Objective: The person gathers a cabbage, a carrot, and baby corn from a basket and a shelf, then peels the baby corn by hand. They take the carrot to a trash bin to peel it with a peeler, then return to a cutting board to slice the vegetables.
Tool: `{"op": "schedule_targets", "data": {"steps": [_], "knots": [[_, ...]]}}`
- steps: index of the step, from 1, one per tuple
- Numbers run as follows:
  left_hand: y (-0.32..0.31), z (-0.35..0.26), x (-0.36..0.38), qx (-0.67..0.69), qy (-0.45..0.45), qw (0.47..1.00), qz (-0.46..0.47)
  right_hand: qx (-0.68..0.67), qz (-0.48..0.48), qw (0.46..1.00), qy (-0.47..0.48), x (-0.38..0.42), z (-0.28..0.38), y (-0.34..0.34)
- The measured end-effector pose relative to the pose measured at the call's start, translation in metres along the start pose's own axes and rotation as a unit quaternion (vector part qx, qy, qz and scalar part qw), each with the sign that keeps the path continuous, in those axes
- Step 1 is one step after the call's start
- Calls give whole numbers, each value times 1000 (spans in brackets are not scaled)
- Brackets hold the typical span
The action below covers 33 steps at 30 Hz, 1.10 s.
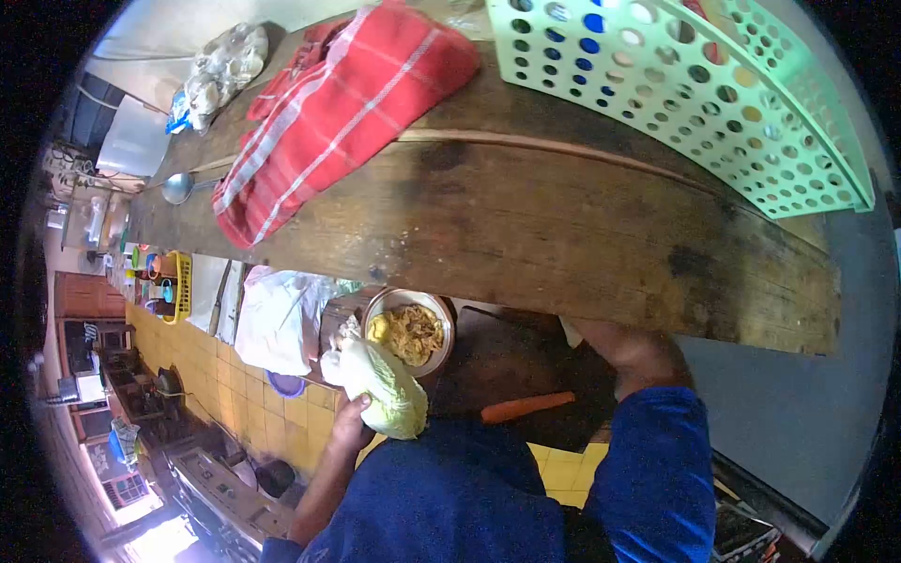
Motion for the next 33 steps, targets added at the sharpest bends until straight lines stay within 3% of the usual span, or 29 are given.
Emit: {"op": "schedule_targets", "data": {"steps": [7, 14, 22, 26, 27, 28, 29, 30, 31, 33], "knots": [[11, 1, 15, 56, -16, 998, -33, -36, 22, 998, 52, 2, 14, 24], [10, 4, 13, 73, 0, 997, -6, -49, 59, 987, 145, -6, 65, 29], [5, -3, 16, 51, -11, 999, 1, -45, -101, 991, 73, 6, -19, 37], [6, -2, 16, 74, 4, 997, -19, -87, -116, 988, 57, 25, -23, 45], [5, -2, 15, 73, 4, 997, -16, -303, 48, 952, 2, 28, -16, 36], [4, -3, 14, 73, 3, 997, -12, -497, 207, 841, -52, 33, -4, 32], [4, -2, 14, 72, 5, 997, -12, -498, 206, 841, -54, 39, 3, 37], [5, -1, 12, 73, 8, 997, -5, -671, 321, 664, -79, 46, 16, 54], [5, 0, 12, 74, 9, 997, 2, -794, 411, 438, -97, 50, 26, 64], [5, -2, 12, 73, 5, 997, 7, -800, 401, 435, -97, 49, 4, 8]]}}
Point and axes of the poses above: each hand's wrist, its own x-axis away from the middle knuckle, its own y-axis out of the back of the hand, z = x × y, the point moved 2 cm from there along -x, towards the middle knuckle, and after that the axes turned 13 degrees about -y, right-handed, at the moved point
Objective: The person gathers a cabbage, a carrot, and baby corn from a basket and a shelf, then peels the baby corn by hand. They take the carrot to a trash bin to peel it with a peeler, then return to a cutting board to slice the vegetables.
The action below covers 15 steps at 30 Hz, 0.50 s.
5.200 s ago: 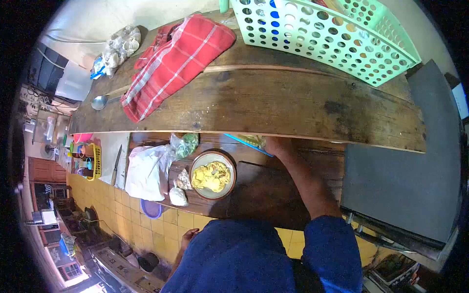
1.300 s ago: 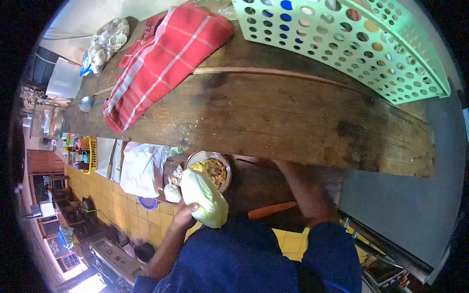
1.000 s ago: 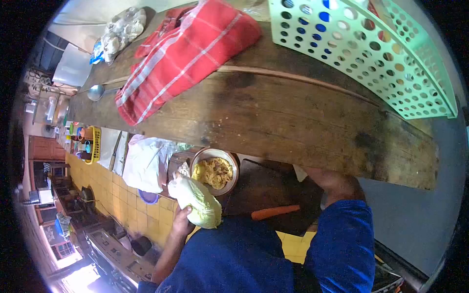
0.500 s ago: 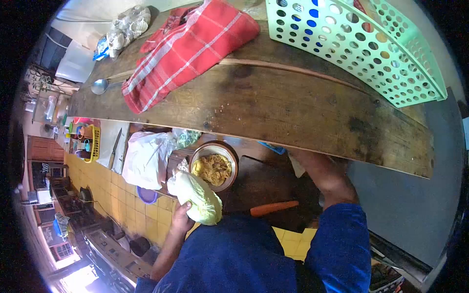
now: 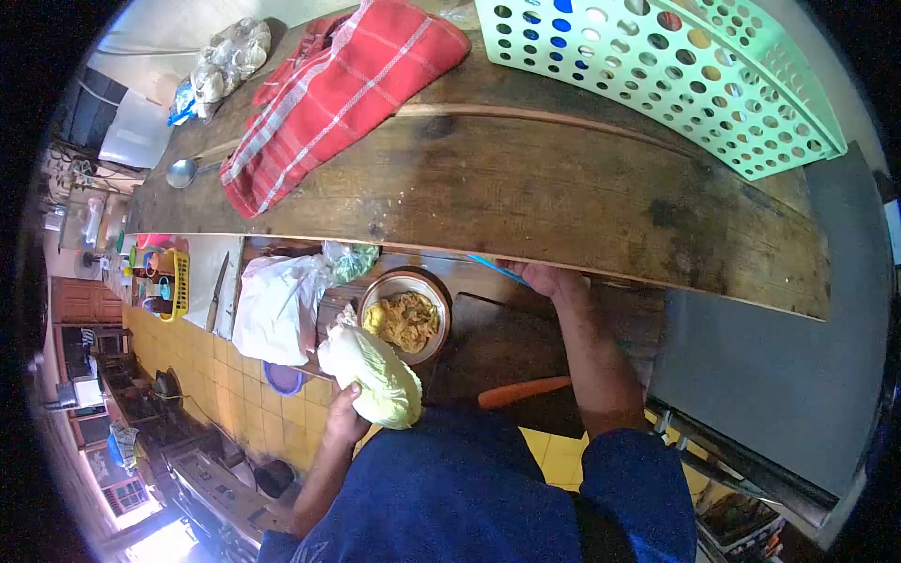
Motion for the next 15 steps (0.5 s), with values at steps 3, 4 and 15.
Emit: {"op": "schedule_targets", "data": {"steps": [3, 4, 15], "knots": [[-3, -2, 2, 0, -8, 1000, 0, 249, -139, 953, 99, -16, 10, -8], [0, -1, 3, 2, -8, 1000, -5, 479, -264, 818, 178, -16, 18, -17], [0, -14, 20, 1, -40, 998, -43, 574, -162, 793, 126, -56, 15, -71]]}}
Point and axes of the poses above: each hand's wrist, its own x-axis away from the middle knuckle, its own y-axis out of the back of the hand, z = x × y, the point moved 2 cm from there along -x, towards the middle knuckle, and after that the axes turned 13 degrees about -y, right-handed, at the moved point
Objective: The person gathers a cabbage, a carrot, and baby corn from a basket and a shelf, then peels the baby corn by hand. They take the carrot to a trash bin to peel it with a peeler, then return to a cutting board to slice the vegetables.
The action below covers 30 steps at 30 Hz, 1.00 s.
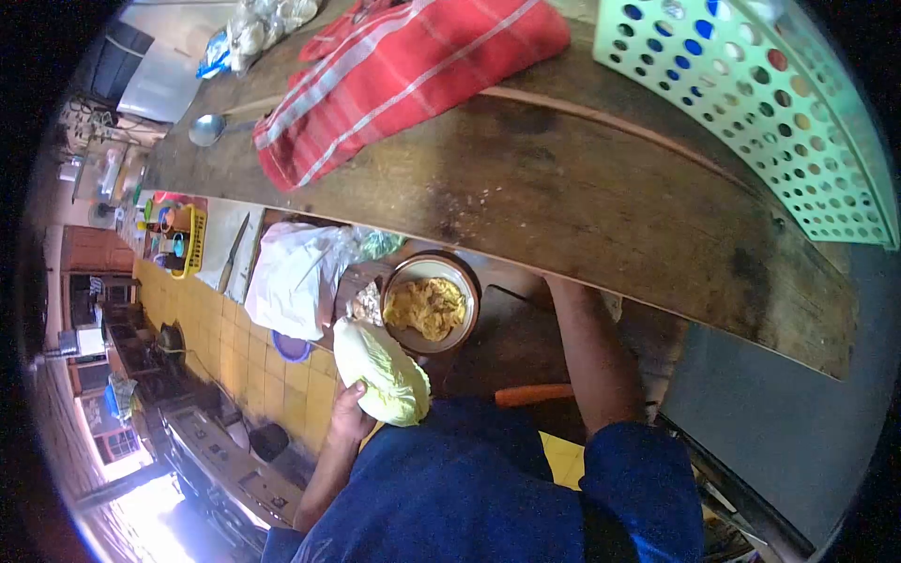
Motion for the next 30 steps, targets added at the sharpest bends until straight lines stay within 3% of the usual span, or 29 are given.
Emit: {"op": "schedule_targets", "data": {"steps": [4, 7, 10, 12, 14, 16, 23, 30], "knots": [[2, 1, 2, 11, 6, 1000, -10, -58, 152, 986, -18, 8, 19, -9], [2, 2, 1, 4, 10, 1000, -15, -54, 165, 985, -20, 12, 20, -14], [4, 3, 1, -1, 11, 1000, -9, -42, 89, 995, -22, 12, 6, -9], [5, 4, 1, 1, 5, 1000, -3, 24, -80, 997, -8, 6, -12, 6], [6, 4, 2, 4, 9, 1000, -6, 140, -268, 953, -10, -3, -33, 24], [6, 4, 4, 5, 14, 1000, -6, 224, -312, 922, -53, -11, -53, 31], [6, 1, 7, -11, -7, 999, -30, 341, -250, 894, -144, 0, -94, 18], [1, -5, 9, 13, -2, 999, -45, 270, -282, 909, -149, 10, -109, 41]]}}
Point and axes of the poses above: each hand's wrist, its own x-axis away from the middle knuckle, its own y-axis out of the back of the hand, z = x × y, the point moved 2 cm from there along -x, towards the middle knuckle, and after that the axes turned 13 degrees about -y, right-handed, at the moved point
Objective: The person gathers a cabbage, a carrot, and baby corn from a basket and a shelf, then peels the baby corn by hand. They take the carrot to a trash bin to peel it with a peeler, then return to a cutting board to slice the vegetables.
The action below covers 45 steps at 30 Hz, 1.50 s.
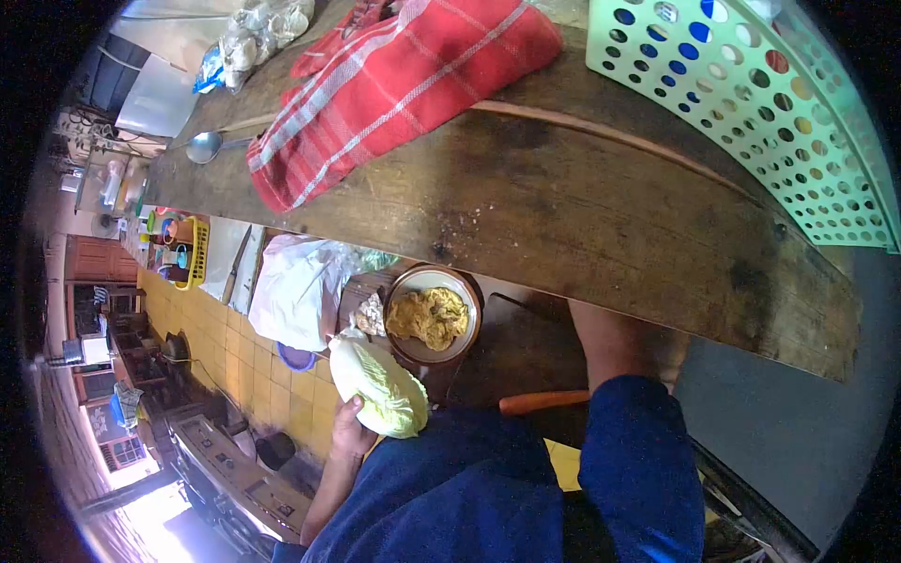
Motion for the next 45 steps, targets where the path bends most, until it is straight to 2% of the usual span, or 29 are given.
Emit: {"op": "schedule_targets", "data": {"steps": [3, 5, 9, 11, 13, 14, 16, 17, 19, 23, 25, 26, 28, 29, 30, 31, 32, 33, 34, 35, 37, 38, 40, 41, 43, 44, 45], "knots": [[3, 3, -4, -1, 3, 1000, 10, -153, -14, 987, -37, -9, -8, 15], [4, 6, -8, -4, -1, 1000, 14, -300, -5, 951, -79, -11, -14, 28], [-17, 8, -24, -26, 4, 998, 48, -568, 71, 801, -174, 5, -21, 41], [-24, 10, -34, -32, 10, 997, 66, -662, 127, 706, -217, 28, -26, 44], [-34, 11, -44, -31, 7, 996, 85, -715, 167, 636, -237, 53, -30, 49], [-39, 12, -47, -35, 11, 995, 92, -717, 160, 635, -238, 59, -36, 56], [-49, 12, -52, -36, 4, 994, 105, -741, 291, 591, -127, 79, -35, 78], [-55, 11, -53, -30, 21, 993, 114, -745, 284, 590, -127, 84, -32, 85], [-69, 10, -58, -52, 28, 991, 116, -826, 281, 448, -193, 94, -16, 102], [-100, 20, -85, -126, 25, 985, 114, -823, 270, 459, -199, 106, -24, 115], [-123, 27, -105, -117, 39, 986, 112, -780, 234, 533, -230, 110, -34, 117], [-134, 32, -117, -104, 56, 985, 123, -780, 230, 534, -230, 111, -36, 119], [-163, 38, -136, -149, 44, 981, 112, -759, 197, 574, -238, 115, -37, 127], [-174, 44, -149, -170, 25, 973, 154, -759, 192, 575, -239, 119, -43, 128], [-183, 53, -164, -191, 5, 962, 195, -741, 163, 593, -268, 123, -52, 128], [-185, 64, -181, -197, 32, 964, 176, -723, 135, 610, -296, 127, -60, 128], [-184, 78, -199, -203, 58, 965, 156, -723, 131, 611, -296, 130, -68, 129], [-186, 90, -216, -216, -9, 959, 185, -753, 154, 589, -249, 131, -75, 129], [-194, 96, -231, -234, -36, 952, 196, -781, 178, 565, -201, 132, -78, 131], [-198, 100, -243, -255, -63, 942, 208, -781, 175, 566, -200, 134, -83, 131], [-208, 106, -258, -297, -95, 922, 229, -653, 137, 687, -289, 142, -95, 130], [-210, 108, -264, -315, -105, 911, 243, -653, 136, 686, -291, 145, -99, 127], [-208, 114, -266, -350, -121, 888, 272, -572, 144, 741, -320, 149, -106, 123], [-206, 118, -263, -363, -134, 876, 289, -573, 142, 741, -319, 151, -109, 123], [-197, 117, -258, -378, -146, 855, 323, -472, 175, 819, -277, 158, -105, 128], [-189, 117, -254, -383, -153, 844, 342, -474, 175, 817, -278, 164, -101, 128], [-182, 116, -250, -385, -158, 837, 355, -363, 252, 879, -178, 172, -91, 128]]}}
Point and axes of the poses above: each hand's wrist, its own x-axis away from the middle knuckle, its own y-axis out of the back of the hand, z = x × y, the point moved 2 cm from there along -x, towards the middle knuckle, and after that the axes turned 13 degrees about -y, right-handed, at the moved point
